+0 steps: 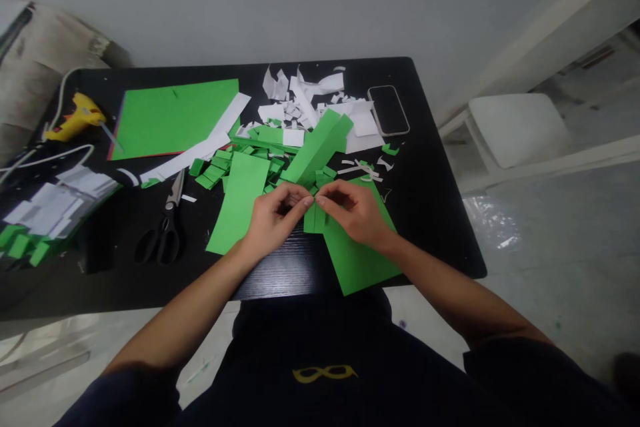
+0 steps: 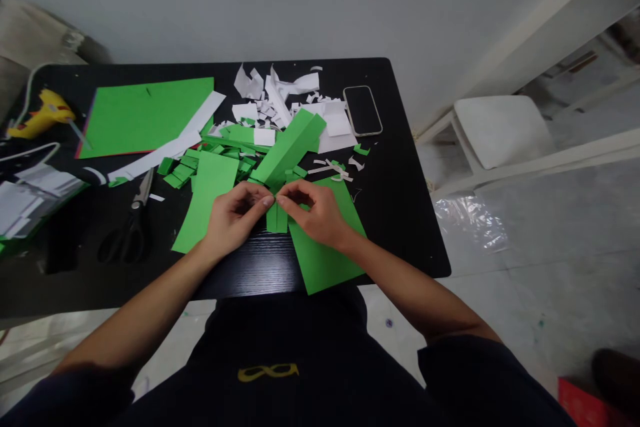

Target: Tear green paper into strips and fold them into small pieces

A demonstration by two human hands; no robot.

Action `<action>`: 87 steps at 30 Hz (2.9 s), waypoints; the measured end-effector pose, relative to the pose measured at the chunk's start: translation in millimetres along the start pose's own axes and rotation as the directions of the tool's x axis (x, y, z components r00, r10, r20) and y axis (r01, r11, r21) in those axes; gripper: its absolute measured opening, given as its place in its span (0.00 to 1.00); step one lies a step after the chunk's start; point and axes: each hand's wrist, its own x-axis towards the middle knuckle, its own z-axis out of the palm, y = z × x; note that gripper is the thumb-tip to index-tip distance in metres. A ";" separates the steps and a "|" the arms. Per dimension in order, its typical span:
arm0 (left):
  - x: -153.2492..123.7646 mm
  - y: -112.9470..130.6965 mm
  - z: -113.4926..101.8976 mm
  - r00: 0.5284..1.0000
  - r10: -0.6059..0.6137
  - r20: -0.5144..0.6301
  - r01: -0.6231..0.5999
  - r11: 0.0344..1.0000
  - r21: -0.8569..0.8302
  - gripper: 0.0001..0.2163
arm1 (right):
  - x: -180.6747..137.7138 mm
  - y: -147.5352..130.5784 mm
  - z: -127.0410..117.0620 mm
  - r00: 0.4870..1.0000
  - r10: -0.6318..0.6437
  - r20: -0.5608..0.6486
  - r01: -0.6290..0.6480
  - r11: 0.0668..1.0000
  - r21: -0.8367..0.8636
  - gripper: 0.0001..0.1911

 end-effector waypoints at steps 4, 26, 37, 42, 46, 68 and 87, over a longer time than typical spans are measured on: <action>-0.1 -2.5 -0.2 0.999 -0.026 0.021 0.026 1.000 -0.013 0.05 | 1.4 0.0 -0.7 0.999 0.027 -0.032 -0.026 0.999 0.042 0.07; -1.0 -1.6 -0.7 0.999 0.004 0.041 -0.004 1.000 0.002 0.06 | 1.8 -0.8 -1.3 1.000 0.006 0.004 -0.006 1.000 -0.014 0.07; -2.9 -5.3 2.1 0.999 -0.020 0.050 0.021 0.999 -0.023 0.05 | 1.5 -1.5 -0.8 0.999 0.009 -0.032 -0.008 1.000 0.010 0.08; -3.7 -6.2 3.0 1.000 -0.001 -0.011 0.000 0.998 -0.062 0.07 | 3.9 0.2 -2.0 0.996 0.061 -0.065 -0.058 0.997 0.055 0.13; -3.2 -3.1 1.2 0.996 0.075 -0.037 -0.075 0.997 0.019 0.04 | 4.2 -0.7 -1.7 0.997 0.057 -0.047 -0.053 0.996 0.078 0.13; -4.3 -3.9 -0.6 0.988 0.124 -0.088 -0.115 0.988 0.101 0.03 | 5.1 0.0 -4.0 0.996 0.071 -0.057 -0.063 0.990 0.123 0.14; -2.1 -1.7 -2.0 0.984 0.081 -0.157 -0.076 0.996 0.036 0.02 | 4.9 3.6 -2.8 0.989 0.149 0.005 -0.147 0.967 0.210 0.15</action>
